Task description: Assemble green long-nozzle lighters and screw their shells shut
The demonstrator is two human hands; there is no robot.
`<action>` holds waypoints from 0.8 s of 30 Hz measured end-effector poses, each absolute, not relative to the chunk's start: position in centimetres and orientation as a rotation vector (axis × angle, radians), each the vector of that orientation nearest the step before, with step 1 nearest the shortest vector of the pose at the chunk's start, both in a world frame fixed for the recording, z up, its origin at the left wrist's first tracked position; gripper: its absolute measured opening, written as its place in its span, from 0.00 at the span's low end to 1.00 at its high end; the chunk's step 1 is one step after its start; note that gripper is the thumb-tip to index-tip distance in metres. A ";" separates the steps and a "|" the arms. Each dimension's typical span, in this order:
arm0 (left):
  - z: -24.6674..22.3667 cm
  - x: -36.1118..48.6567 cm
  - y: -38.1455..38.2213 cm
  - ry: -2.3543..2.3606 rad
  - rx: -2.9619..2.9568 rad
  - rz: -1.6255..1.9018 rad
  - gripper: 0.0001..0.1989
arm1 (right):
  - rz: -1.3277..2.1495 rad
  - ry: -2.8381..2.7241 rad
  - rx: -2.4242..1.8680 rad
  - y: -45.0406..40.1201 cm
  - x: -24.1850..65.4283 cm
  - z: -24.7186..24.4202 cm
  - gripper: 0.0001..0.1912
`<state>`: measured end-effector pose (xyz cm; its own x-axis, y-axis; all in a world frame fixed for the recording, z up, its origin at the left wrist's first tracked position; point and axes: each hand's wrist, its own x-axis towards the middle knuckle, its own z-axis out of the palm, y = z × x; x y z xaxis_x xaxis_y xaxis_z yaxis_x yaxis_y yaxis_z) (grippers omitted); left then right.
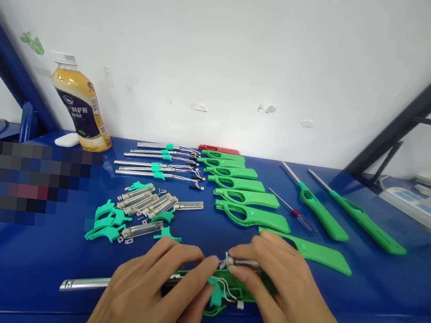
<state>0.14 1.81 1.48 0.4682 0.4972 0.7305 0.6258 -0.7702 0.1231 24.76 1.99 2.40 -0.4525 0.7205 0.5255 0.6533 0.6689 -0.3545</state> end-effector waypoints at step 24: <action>2.4 -0.1 2.3 -0.892 -2.870 -0.953 0.18 | 0.394 -2.267 -1.366 1.5 25.7 2.4 0.23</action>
<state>-0.08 2.26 2.40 0.6572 0.5184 0.5471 0.5114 -0.8399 0.1816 25.72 1.50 2.37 -0.3999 0.8850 0.2383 0.7526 0.4655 -0.4657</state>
